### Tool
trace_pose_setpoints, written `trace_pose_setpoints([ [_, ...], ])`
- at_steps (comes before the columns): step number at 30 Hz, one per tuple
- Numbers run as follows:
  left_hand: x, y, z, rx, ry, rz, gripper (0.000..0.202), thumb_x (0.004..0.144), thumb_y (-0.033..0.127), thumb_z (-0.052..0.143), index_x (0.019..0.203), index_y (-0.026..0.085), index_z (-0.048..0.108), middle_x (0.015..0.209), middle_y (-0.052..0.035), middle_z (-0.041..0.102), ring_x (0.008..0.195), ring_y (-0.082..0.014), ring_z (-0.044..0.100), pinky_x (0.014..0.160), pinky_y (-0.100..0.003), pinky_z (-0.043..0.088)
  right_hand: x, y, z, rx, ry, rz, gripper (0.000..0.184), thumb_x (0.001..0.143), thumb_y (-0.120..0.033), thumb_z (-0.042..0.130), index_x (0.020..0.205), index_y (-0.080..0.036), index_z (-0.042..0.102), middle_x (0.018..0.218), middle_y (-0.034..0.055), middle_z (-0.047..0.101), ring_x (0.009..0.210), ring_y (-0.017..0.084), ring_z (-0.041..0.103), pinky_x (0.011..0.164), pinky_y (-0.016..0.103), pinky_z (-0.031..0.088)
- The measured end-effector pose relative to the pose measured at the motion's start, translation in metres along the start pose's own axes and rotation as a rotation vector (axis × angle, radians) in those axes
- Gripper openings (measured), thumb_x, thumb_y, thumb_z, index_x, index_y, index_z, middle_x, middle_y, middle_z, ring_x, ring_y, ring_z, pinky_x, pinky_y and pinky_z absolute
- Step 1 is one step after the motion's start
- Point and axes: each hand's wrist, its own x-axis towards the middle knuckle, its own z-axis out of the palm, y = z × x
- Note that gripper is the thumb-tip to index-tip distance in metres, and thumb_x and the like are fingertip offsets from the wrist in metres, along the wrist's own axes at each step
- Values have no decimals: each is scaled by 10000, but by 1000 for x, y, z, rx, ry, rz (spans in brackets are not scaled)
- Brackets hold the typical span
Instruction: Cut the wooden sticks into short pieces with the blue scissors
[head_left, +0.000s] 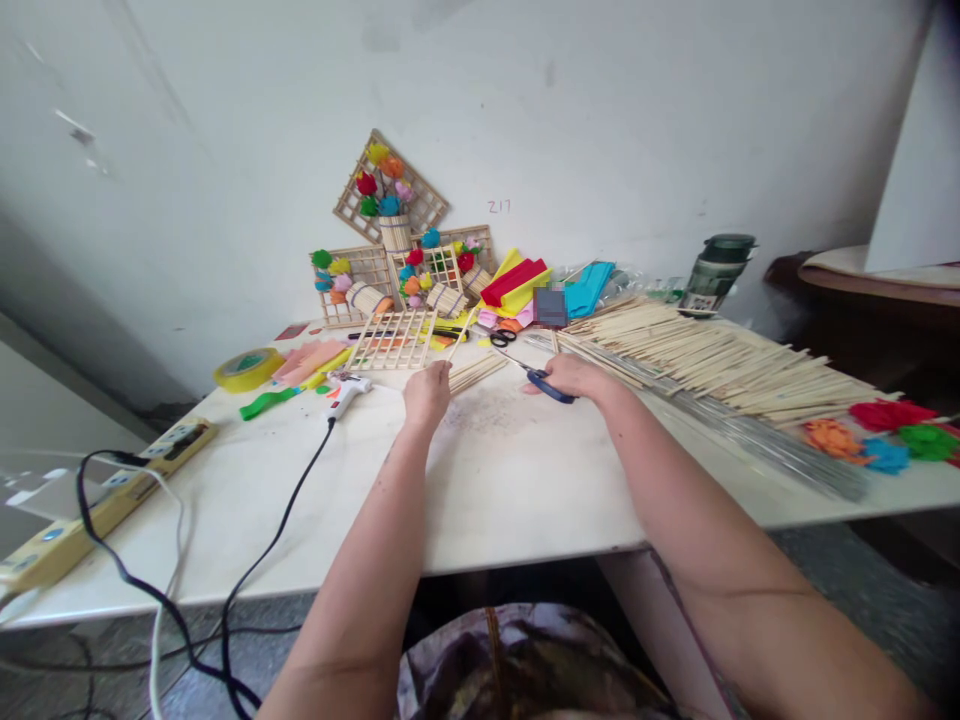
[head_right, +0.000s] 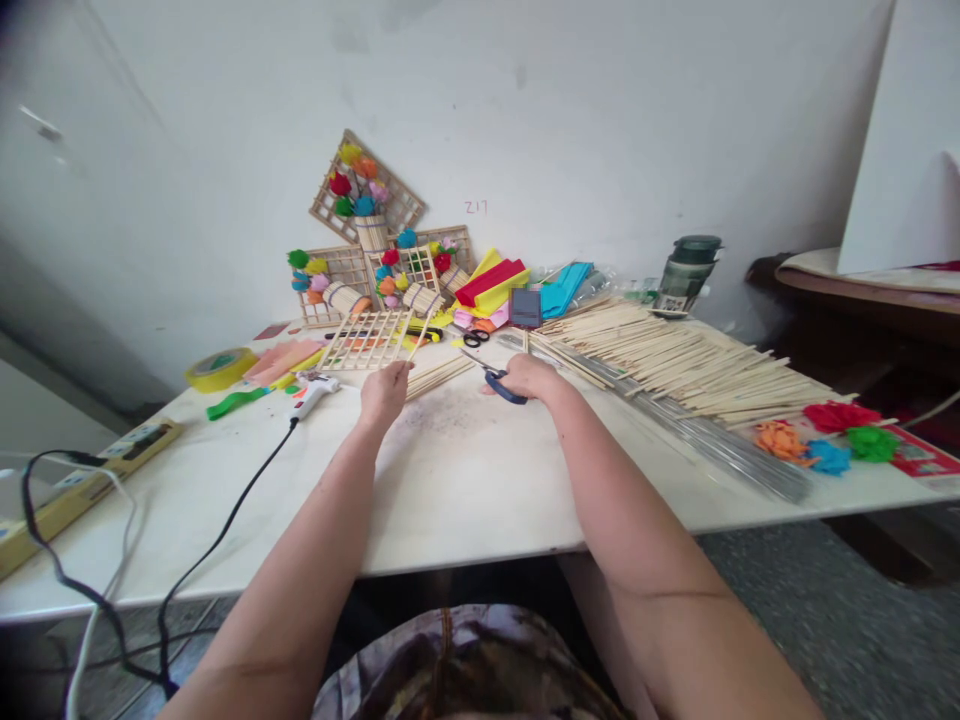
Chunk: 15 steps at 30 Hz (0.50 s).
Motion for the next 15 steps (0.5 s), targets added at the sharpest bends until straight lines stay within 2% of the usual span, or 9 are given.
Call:
trace_pose_setpoints([
  [2, 0, -1, 1, -16, -6, -2, 403, 859, 376, 255, 1031, 245, 594, 892, -58, 662, 869, -190, 581, 676, -255, 391, 0, 4, -3, -141, 46, 92, 567, 558, -604, 589, 783, -87, 655, 806, 176, 635, 777, 269, 594, 584, 280, 412],
  [5, 0, -1, 4, -25, 3, 7, 406, 861, 385, 252, 1027, 241, 594, 864, -58, 663, 839, -184, 587, 652, -246, 382, -2, 5, -2, -219, 46, 163, 618, 562, -581, 589, 908, -73, 648, 922, 201, 625, 866, 285, 580, 638, 295, 424],
  [10, -1, 0, 7, -27, 29, 27, 385, 862, 404, 265, 1052, 252, 564, 885, -49, 661, 840, -170, 587, 644, -231, 368, 1, 8, 4, -205, 44, 146, 559, 586, -492, 608, 953, -71, 640, 972, 200, 621, 850, 270, 590, 646, 290, 431],
  [15, -3, 2, 9, -4, 11, 39, 374, 855, 440, 276, 1017, 276, 570, 903, -30, 658, 845, -167, 583, 642, -229, 369, 3, 7, 7, -279, 124, 144, 495, 653, -393, 589, 1016, -57, 617, 1026, 216, 592, 948, 294, 548, 703, 315, 417],
])
